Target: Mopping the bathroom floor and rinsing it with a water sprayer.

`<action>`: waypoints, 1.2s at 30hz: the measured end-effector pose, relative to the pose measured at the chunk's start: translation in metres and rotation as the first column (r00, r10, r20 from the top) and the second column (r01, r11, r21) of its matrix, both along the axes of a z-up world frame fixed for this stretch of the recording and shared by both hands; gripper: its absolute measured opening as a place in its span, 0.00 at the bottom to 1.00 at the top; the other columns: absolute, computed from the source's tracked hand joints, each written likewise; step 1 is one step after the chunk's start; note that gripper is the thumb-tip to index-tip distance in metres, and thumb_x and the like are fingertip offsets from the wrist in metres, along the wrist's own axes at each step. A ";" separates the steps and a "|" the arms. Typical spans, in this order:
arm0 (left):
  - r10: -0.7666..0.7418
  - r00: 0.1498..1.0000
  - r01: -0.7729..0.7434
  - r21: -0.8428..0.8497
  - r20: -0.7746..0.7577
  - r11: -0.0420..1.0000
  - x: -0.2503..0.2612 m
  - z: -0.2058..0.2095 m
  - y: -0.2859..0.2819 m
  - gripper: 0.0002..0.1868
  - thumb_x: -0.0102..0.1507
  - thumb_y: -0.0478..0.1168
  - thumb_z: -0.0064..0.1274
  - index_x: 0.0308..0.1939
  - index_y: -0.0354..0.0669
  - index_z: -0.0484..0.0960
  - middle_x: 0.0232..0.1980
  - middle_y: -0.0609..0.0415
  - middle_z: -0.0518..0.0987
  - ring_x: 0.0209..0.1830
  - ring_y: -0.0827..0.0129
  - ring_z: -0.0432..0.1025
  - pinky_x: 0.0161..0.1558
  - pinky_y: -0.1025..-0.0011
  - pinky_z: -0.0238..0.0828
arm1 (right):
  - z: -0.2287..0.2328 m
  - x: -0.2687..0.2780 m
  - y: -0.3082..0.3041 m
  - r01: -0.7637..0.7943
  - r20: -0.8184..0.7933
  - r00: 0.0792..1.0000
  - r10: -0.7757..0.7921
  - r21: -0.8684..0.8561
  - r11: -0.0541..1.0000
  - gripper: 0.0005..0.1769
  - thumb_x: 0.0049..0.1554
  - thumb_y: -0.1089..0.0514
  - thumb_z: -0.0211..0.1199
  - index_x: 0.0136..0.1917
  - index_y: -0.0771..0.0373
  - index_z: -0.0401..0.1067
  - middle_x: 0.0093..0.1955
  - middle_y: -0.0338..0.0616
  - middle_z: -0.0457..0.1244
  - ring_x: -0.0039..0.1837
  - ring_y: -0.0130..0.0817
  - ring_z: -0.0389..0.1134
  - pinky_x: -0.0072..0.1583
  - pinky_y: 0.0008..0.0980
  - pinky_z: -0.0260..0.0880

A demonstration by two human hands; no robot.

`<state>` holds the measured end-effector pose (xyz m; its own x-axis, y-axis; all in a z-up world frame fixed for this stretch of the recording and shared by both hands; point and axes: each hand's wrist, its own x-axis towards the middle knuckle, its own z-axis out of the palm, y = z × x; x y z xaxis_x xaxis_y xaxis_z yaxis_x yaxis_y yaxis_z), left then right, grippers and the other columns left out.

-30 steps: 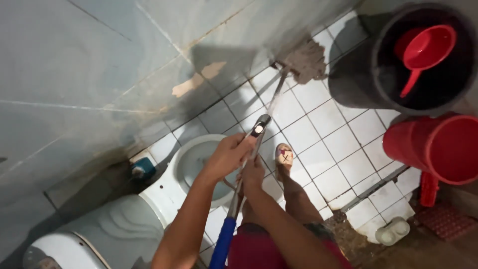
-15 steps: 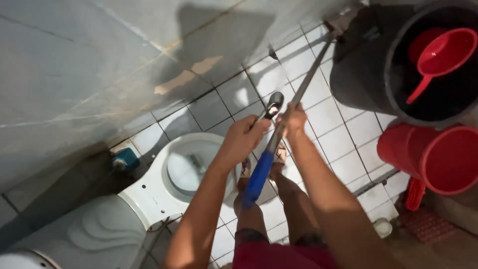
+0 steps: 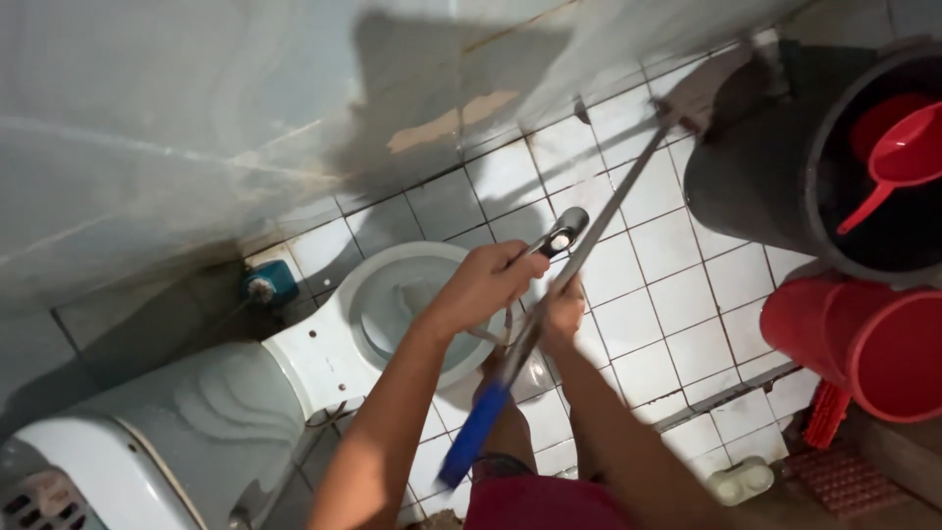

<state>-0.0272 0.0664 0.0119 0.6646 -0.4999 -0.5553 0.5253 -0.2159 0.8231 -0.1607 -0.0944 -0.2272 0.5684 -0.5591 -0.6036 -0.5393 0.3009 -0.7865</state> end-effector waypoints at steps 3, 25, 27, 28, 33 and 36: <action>0.000 1.000 -0.001 -0.053 -0.021 0.999 0.007 0.006 -0.012 0.18 0.65 0.51 0.54 0.33 0.38 0.80 0.23 0.62 0.68 0.22 0.78 0.61 0.25 0.73 0.57 | -0.013 -0.040 0.027 -0.280 -0.197 0.953 0.230 -0.283 0.918 0.18 0.64 0.59 0.55 0.67 0.57 0.60 0.37 0.43 0.63 0.34 0.33 0.67 0.35 0.34 0.68; 0.193 0.978 -0.192 0.014 -0.077 0.981 -0.018 -0.065 -0.028 0.18 0.68 0.51 0.52 0.34 0.38 0.78 0.24 0.63 0.69 0.21 0.78 0.60 0.24 0.74 0.56 | -0.046 -0.053 -0.275 0.026 -0.010 1.000 -0.024 0.510 0.860 0.24 0.67 0.47 0.51 0.73 0.54 0.57 0.43 0.43 0.61 0.33 0.36 0.65 0.33 0.39 0.69; 0.164 0.981 -0.163 0.016 -0.107 0.986 -0.034 -0.066 -0.029 0.18 0.68 0.50 0.52 0.34 0.38 0.78 0.23 0.62 0.69 0.21 0.78 0.61 0.24 0.75 0.56 | -0.004 -0.088 -0.238 -0.026 0.160 0.975 -0.152 0.765 0.644 0.24 0.63 0.48 0.50 0.71 0.51 0.57 0.42 0.42 0.62 0.31 0.38 0.68 0.30 0.40 0.71; 0.166 0.978 -0.169 -0.014 -0.129 0.986 -0.041 -0.066 -0.032 0.18 0.68 0.50 0.52 0.35 0.38 0.78 0.23 0.62 0.68 0.21 0.78 0.60 0.24 0.75 0.56 | 0.036 -0.089 -0.210 0.039 -0.110 0.994 0.020 0.507 0.861 0.31 0.63 0.53 0.53 0.78 0.44 0.51 0.38 0.44 0.59 0.29 0.33 0.62 0.29 0.35 0.65; 0.170 0.980 -0.177 -0.067 -0.098 0.982 -0.062 -0.077 -0.058 0.16 0.68 0.49 0.53 0.37 0.38 0.79 0.23 0.62 0.67 0.20 0.79 0.60 0.23 0.75 0.56 | 0.120 -0.153 -0.169 -0.153 -0.459 0.861 0.221 0.180 0.972 0.41 0.64 0.55 0.56 0.84 0.42 0.41 0.32 0.46 0.61 0.26 0.33 0.57 0.28 0.35 0.63; 0.227 0.973 -0.229 -0.038 -0.053 0.973 -0.080 -0.087 -0.062 0.17 0.68 0.50 0.52 0.37 0.37 0.79 0.23 0.62 0.68 0.20 0.79 0.59 0.22 0.75 0.54 | 0.148 -0.216 -0.155 -0.186 -0.389 0.878 0.277 0.256 0.949 0.46 0.60 0.61 0.60 0.84 0.38 0.43 0.29 0.47 0.58 0.25 0.32 0.58 0.27 0.35 0.62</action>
